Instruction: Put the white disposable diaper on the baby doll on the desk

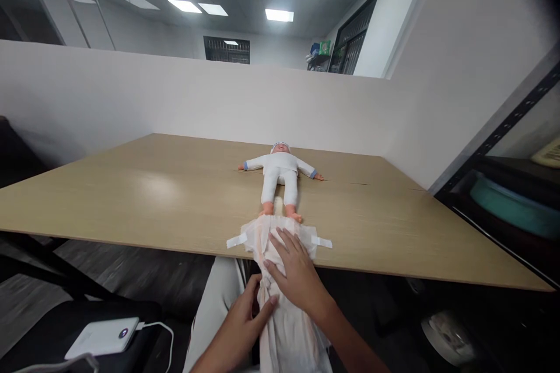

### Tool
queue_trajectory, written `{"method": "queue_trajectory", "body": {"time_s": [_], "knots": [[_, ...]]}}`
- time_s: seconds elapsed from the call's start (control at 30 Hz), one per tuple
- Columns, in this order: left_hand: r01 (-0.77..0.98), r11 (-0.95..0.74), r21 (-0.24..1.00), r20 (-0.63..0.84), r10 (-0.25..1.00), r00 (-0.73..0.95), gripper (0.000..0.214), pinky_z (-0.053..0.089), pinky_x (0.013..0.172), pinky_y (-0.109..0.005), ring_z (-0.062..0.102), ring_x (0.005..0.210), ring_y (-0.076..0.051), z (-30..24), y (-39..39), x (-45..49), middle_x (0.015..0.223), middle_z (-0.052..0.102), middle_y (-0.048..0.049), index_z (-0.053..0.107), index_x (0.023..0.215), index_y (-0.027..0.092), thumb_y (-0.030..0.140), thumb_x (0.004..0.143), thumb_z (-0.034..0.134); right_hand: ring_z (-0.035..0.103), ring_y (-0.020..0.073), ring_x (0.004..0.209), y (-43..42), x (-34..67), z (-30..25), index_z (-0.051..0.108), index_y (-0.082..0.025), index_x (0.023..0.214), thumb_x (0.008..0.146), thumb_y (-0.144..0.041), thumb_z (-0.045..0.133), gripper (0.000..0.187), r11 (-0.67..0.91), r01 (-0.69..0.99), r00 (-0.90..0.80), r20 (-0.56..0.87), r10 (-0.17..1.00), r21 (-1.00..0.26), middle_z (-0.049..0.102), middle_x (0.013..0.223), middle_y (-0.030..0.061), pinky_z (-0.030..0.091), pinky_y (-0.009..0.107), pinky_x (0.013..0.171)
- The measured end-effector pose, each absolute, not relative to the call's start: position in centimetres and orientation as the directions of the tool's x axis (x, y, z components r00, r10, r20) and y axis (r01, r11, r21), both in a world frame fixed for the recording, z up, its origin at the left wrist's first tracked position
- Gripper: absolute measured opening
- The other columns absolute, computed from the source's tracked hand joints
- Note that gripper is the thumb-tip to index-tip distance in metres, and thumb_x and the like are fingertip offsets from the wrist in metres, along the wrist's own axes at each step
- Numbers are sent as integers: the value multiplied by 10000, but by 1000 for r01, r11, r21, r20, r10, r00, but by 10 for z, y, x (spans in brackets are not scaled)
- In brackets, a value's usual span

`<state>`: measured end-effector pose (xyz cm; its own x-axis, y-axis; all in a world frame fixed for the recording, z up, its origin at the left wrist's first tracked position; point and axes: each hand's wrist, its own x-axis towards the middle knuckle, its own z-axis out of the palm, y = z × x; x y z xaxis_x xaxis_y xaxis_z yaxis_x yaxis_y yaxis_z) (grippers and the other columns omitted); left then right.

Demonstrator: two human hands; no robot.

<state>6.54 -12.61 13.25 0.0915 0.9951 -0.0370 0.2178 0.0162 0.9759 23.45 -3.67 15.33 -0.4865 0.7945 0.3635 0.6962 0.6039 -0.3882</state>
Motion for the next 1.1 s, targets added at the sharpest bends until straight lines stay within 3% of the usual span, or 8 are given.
{"method": "queue_trajectory", "body": {"time_s": [0.1, 0.27, 0.4, 0.53, 0.73, 0.87, 1.0, 1.1], "knots": [[512, -167, 843, 44, 969, 244, 291, 511, 793, -291, 696, 853, -234, 160, -103, 34, 977, 781, -56, 740, 1093, 234, 476, 956, 657, 337, 317, 1579, -7, 230, 155, 463, -243, 1602, 1049, -475, 533, 604, 608, 703, -550, 261, 793, -368, 427, 1671, 128, 270, 598, 1295], [734, -415, 538, 287, 909, 304, 197, 517, 844, -348, 686, 918, -254, 199, 11, -11, 995, 747, -79, 709, 1073, 221, 266, 1004, 531, 304, 326, 1592, 13, 236, 154, 386, -344, 1639, 1025, -643, 503, 693, 603, 689, -578, 198, 792, -401, 343, 1722, 61, 286, 595, 1283], [857, -507, 90, 376, 814, 443, 767, 442, 1062, -504, 527, 1342, -387, 200, 119, -7, 1532, 531, -201, 500, 1522, 197, 10, 782, 575, 314, 312, 1588, 14, 236, 149, 374, -367, 1641, 1028, -601, 529, 674, 609, 687, -566, 233, 791, -397, 347, 1721, 31, 278, 586, 1291], [593, -794, -133, 153, 575, 804, 1156, 324, 1194, -495, 314, 1549, -403, 190, 180, 17, 1753, 231, -132, 320, 1644, 310, -49, 608, 685, 308, 317, 1588, 15, 235, 144, 324, -379, 1660, 1018, -579, 558, 711, 605, 692, -558, 240, 794, -393, 318, 1732, 16, 272, 593, 1296], [374, -916, -149, 138, 355, 925, 937, 280, 1213, -448, 301, 1548, -382, 190, 204, 35, 1730, 326, -78, 493, 1532, 246, 30, 647, 711, 359, 361, 1558, 19, 235, 137, 354, -375, 1651, 978, -566, 627, 751, 604, 679, -552, 252, 795, -417, 364, 1710, 31, 334, 616, 1261], [328, -935, -134, 154, 307, 939, 594, 389, 1046, -426, 503, 1286, -344, 194, 211, 46, 1553, 560, -100, 597, 1396, 218, 159, 808, 662, 362, 381, 1557, 23, 236, 137, 321, -377, 1663, 977, -586, 615, 776, 609, 662, -574, 227, 787, -437, 345, 1716, 36, 352, 634, 1245], [319, -939, -126, 191, 292, 937, 384, 416, 932, -444, 563, 1089, -321, 204, 216, 55, 1377, 668, -111, 674, 1276, 242, 245, 895, 630, 279, 366, 1599, 31, 240, 144, 251, -406, 1675, 977, -623, 597, 809, 573, 669, -613, 85, 786, -473, 226, 1756, -3, 291, 609, 1285], [304, -953, 7, 267, 294, 918, 380, 434, 940, -438, 584, 1125, -319, 224, 222, 55, 1377, 685, -85, 685, 1252, 255, 229, 876, 643, 181, 325, 1633, 46, 244, 149, 231, -437, 1670, 992, -641, 564, 783, 510, 712, -599, -38, 800, -482, 150, 1771, -51, 229, 568, 1320]]}}
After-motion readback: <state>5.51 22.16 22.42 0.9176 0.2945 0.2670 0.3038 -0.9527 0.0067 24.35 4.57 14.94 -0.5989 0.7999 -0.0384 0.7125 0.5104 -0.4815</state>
